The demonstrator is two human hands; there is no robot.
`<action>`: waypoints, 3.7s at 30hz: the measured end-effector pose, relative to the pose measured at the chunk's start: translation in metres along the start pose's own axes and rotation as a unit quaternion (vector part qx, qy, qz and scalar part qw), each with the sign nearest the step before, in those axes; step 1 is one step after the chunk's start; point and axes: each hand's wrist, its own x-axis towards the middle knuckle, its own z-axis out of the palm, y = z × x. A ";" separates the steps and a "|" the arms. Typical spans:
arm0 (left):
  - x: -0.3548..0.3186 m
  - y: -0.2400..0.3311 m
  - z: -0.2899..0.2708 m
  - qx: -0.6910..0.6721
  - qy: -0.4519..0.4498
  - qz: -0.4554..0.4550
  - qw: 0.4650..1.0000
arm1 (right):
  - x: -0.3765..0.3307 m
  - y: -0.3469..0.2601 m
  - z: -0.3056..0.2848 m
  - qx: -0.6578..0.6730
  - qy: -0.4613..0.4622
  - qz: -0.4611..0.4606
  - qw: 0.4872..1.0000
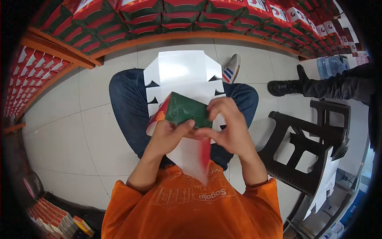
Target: The recorder is assembling small red and white cardboard food boxes and placing them on shelves in a storage area.
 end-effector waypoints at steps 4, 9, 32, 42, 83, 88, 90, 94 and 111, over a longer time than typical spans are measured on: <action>0.035 -0.021 -0.008 -0.014 0.046 0.017 0.999 | -0.013 0.037 0.010 0.107 0.155 -0.130 0.973; 0.032 -0.025 -0.001 0.061 0.020 0.219 0.974 | -0.003 -0.001 -0.003 -0.258 0.029 -0.138 0.956; -0.048 -0.015 -0.087 0.196 0.000 0.237 0.951 | -0.014 0.061 0.046 0.421 0.084 0.114 0.896; -0.013 -0.004 -0.036 0.018 -0.098 0.128 0.987 | 0.006 0.009 0.054 -0.039 0.230 -0.141 0.962; 0.083 -0.098 -0.006 0.055 -0.039 -0.139 0.988 | 0.088 0.040 -0.016 0.104 0.318 -0.056 0.941; 0.030 -0.041 0.013 -0.056 0.030 -0.064 0.996 | -0.071 0.021 0.031 0.377 0.150 -0.115 0.907; 0.020 -0.030 0.024 -0.098 -0.010 0.072 0.993 | -0.077 -0.003 0.031 0.048 0.215 -0.080 0.972; 0.009 -0.025 0.040 0.101 -0.061 0.243 0.963 | -0.075 -0.005 0.018 -0.187 0.269 -0.150 0.933; -0.012 0.026 -0.024 0.325 -0.015 0.157 0.932 | -0.018 -0.006 0.008 0.087 0.021 -0.002 0.996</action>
